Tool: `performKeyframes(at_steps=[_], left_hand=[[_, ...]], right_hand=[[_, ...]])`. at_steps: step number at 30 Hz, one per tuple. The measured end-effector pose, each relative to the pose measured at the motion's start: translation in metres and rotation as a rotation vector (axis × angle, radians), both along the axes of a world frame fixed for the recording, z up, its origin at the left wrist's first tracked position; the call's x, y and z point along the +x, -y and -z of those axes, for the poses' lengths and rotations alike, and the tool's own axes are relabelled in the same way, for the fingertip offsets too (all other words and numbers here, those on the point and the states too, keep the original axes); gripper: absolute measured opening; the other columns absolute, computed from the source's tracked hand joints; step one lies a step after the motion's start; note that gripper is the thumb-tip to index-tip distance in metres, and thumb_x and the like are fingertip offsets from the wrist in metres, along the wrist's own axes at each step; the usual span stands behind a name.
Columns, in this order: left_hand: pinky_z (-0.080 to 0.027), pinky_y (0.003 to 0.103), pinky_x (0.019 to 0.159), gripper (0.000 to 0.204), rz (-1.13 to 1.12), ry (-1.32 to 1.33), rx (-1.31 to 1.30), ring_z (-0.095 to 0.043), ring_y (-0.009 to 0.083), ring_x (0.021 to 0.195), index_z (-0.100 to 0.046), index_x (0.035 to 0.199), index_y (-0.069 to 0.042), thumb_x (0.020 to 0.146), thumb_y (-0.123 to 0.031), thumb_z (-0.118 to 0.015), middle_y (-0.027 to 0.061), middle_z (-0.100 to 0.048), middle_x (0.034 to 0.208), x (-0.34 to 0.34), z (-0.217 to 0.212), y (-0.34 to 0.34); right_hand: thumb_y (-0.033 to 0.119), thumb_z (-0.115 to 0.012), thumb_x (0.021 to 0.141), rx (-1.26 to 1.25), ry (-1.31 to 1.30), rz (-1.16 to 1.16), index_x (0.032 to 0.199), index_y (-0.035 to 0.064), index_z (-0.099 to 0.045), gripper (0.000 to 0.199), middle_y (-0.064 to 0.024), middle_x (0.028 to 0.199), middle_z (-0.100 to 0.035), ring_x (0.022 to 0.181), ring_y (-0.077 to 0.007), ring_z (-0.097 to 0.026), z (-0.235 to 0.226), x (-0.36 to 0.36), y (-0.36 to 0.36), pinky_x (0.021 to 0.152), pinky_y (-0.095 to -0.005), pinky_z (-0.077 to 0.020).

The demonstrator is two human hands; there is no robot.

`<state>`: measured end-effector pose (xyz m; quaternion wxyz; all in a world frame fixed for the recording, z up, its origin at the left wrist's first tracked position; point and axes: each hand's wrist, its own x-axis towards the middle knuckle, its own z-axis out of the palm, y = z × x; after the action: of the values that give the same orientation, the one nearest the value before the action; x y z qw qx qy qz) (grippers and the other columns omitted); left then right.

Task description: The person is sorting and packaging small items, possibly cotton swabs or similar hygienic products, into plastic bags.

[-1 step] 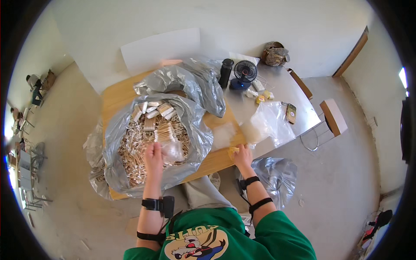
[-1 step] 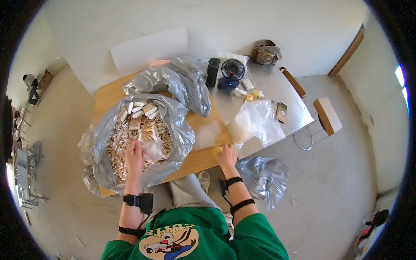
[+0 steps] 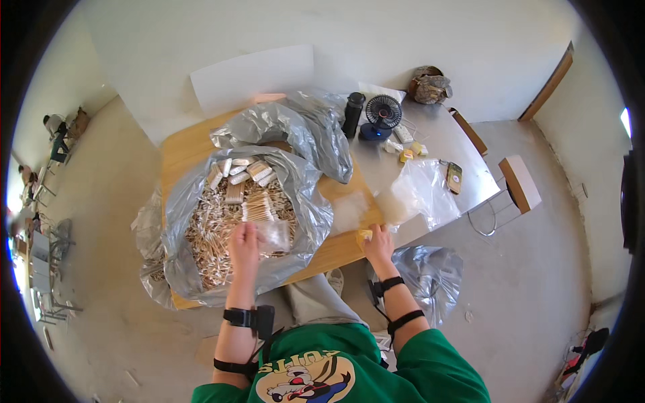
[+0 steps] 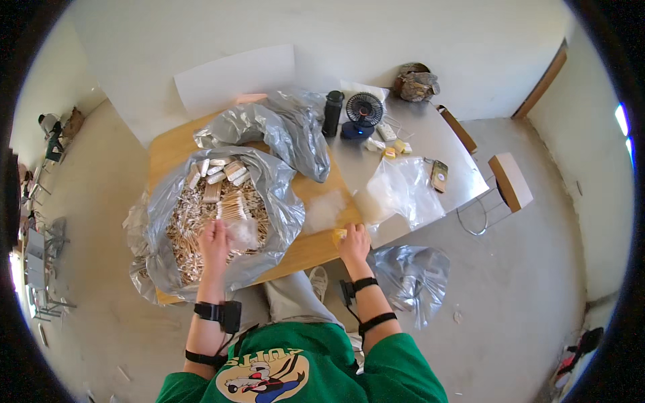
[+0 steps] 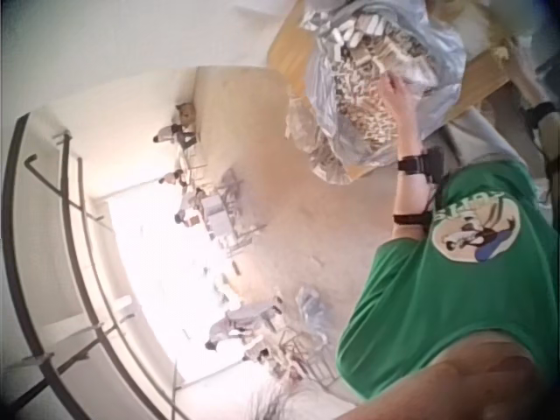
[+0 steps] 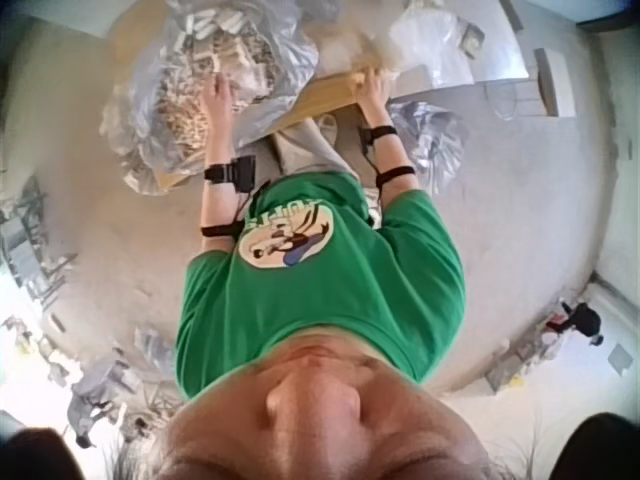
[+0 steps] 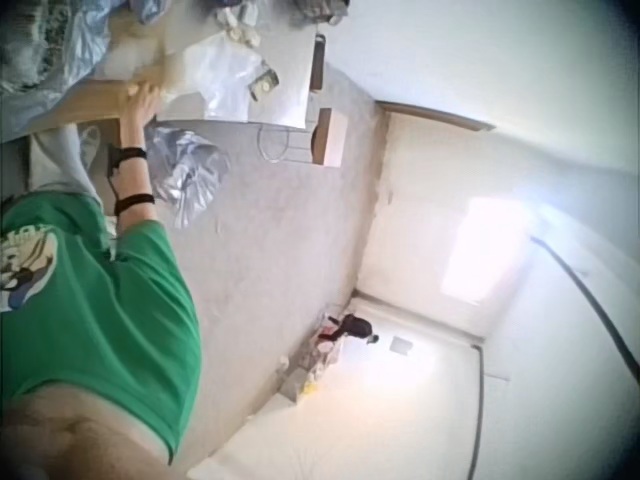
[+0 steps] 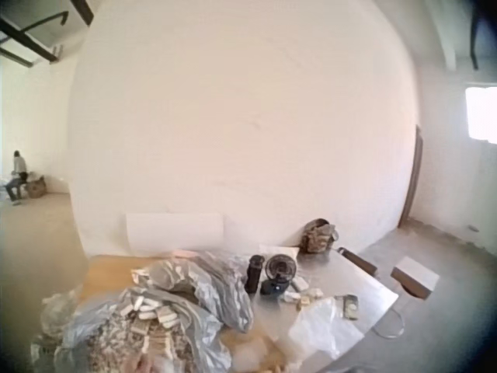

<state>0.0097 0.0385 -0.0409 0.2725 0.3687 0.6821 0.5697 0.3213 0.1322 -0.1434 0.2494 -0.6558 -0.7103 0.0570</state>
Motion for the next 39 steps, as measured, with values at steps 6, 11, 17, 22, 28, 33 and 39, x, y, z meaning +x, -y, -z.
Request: performKeyframes(at_steps=[6, 11, 17, 22, 28, 33, 39], left_hand=[[-0.039, 0.027, 0.049, 0.019, 0.162, -0.132, 0.004, -0.048, 0.0120, 0.051, -0.059, 0.083, -0.004, 0.091, -0.020, -0.052, 0.0037, -0.057, 0.059, 0.070, -0.014, -0.016], [-0.043, 0.030, 0.054, 0.014, 0.297, -0.189, -0.042, -0.056, 0.0164, 0.057, -0.059, 0.084, -0.003, 0.087, -0.017, -0.059, 0.0088, -0.058, 0.063, 0.080, -0.008, -0.022], [-0.046, 0.039, 0.076, 0.016, 0.057, -0.707, 0.023, -0.058, 0.0285, 0.089, -0.062, 0.094, -0.007, 0.079, -0.013, -0.063, 0.0123, -0.062, 0.093, 0.016, -0.007, -0.034], [-0.026, 0.048, 0.102, 0.037, 0.199, -1.072, -0.020, -0.036, 0.0289, 0.122, -0.059, 0.110, -0.013, 0.075, -0.024, -0.066, 0.0097, -0.046, 0.126, 0.001, 0.000, -0.043], [-0.020, 0.051, 0.106, 0.025, 0.169, -1.045, -0.259, -0.036, 0.0259, 0.124, -0.060, 0.106, -0.012, 0.084, -0.025, -0.057, 0.0072, -0.048, 0.126, -0.043, 0.012, -0.022], [-0.020, 0.052, 0.106, 0.032, -0.039, -0.966, -0.369, -0.036, 0.0279, 0.126, -0.054, 0.117, -0.013, 0.086, -0.022, -0.053, 0.0075, -0.046, 0.130, -0.089, 0.018, 0.002], [-0.018, 0.050, 0.107, 0.036, -0.051, -0.994, -0.402, -0.029, 0.0276, 0.131, -0.048, 0.125, -0.017, 0.090, -0.026, -0.048, 0.0073, -0.038, 0.138, -0.089, 0.023, 0.004]], right_hand=[[0.010, -0.064, 0.081, -0.545, -1.304, -0.400, 0.108, 0.0072, -0.048, 0.031, -0.0053, 0.084, -0.056, 0.075, -0.0144, -0.057, -0.074, -0.051, 0.034, 0.061, -0.0273, -0.0461], [-0.001, -0.058, 0.083, -0.536, -1.242, -0.465, 0.112, 0.0052, -0.042, 0.033, -0.0026, 0.075, -0.054, 0.061, -0.0086, -0.053, -0.084, -0.064, 0.031, 0.050, -0.0214, -0.0419], [0.001, -0.062, 0.077, -0.098, -0.829, -0.037, 0.106, 0.0040, -0.045, 0.034, -0.0054, 0.068, -0.054, 0.059, -0.0171, -0.056, -0.009, -0.010, -0.057, 0.051, -0.0309, -0.0443], [0.006, -0.066, 0.073, -0.218, -0.412, -0.089, 0.107, 0.0036, -0.048, 0.038, -0.0114, 0.073, -0.056, 0.068, -0.0289, -0.056, -0.003, -0.024, -0.076, 0.063, -0.0376, -0.0459], [0.006, -0.063, 0.074, 0.188, -0.251, -0.213, 0.105, 0.0039, -0.051, 0.033, -0.0136, 0.095, -0.057, 0.092, -0.0323, -0.054, -0.045, -0.061, -0.068, 0.080, -0.0413, -0.0419], [0.003, -0.060, 0.076, 0.236, -0.335, -0.458, 0.097, 0.0044, -0.056, 0.022, -0.0123, 0.091, -0.059, 0.086, -0.0319, -0.055, -0.114, -0.123, -0.038, 0.076, -0.0406, -0.0434], [0.009, -0.057, 0.082, 0.107, -0.366, -0.886, 0.093, 0.0057, -0.060, 0.012, -0.0137, 0.090, -0.061, 0.087, -0.0312, -0.057, -0.129, -0.237, -0.022, 0.076, -0.0395, -0.0450]])
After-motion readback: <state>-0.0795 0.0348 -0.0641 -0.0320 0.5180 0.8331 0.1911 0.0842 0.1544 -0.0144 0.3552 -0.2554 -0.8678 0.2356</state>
